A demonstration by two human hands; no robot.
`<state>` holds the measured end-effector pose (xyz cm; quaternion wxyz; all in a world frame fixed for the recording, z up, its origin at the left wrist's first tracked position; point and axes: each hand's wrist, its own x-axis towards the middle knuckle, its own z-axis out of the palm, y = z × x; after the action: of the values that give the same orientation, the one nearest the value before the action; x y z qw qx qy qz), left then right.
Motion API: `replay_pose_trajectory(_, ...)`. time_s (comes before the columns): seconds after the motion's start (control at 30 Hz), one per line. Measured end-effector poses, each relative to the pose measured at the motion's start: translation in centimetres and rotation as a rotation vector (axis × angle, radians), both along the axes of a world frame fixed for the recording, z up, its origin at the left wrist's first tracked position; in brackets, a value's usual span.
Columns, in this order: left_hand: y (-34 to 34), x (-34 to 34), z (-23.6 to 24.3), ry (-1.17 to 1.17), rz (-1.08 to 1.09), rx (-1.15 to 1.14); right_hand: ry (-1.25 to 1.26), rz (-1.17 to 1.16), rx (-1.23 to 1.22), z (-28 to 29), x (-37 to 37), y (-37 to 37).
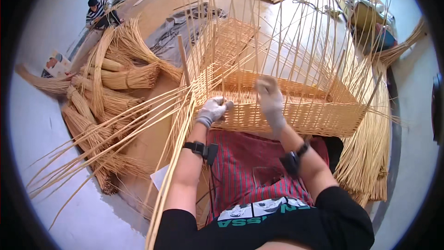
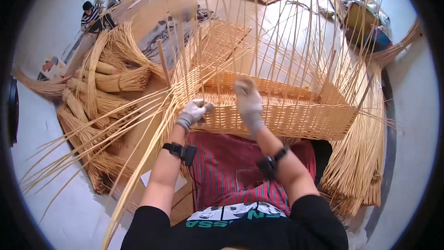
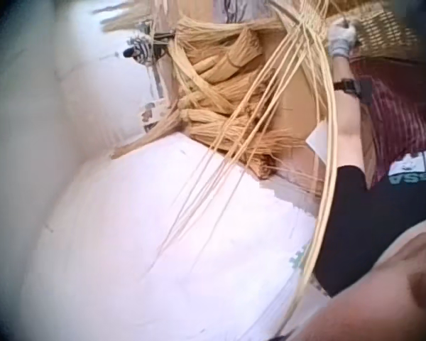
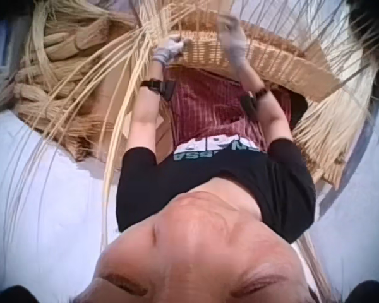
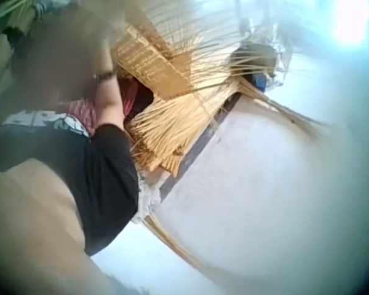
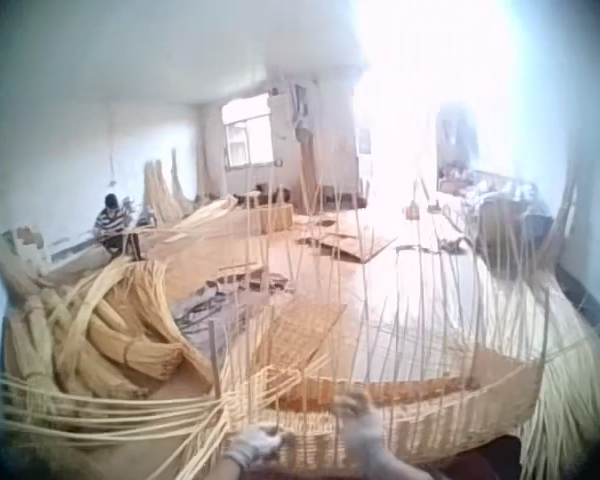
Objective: Weaving a rectangular wicker basket by hand using long strips of material.
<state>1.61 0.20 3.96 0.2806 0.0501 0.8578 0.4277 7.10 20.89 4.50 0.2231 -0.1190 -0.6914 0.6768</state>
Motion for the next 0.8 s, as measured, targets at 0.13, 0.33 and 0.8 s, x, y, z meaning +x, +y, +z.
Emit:
replay_pose_trajectory(0.13, -0.3, -1.3, -1.0, -0.186, 0.116, 0.122, 0.26, -0.049, 1.215, 7.2, -7.7, -0.8)
replay_pose_trajectory(0.33, -1.1, -1.1, -1.3, -0.175, 0.045, 0.129, 0.304, 0.149, -0.112, -2.5, 3.8, 4.5)
replay_pose_trajectory(0.8, 5.9, 3.7, 1.0, 0.848, 0.427, 0.591, -0.399, 0.446, 0.844, 6.8, 7.6, 6.4)
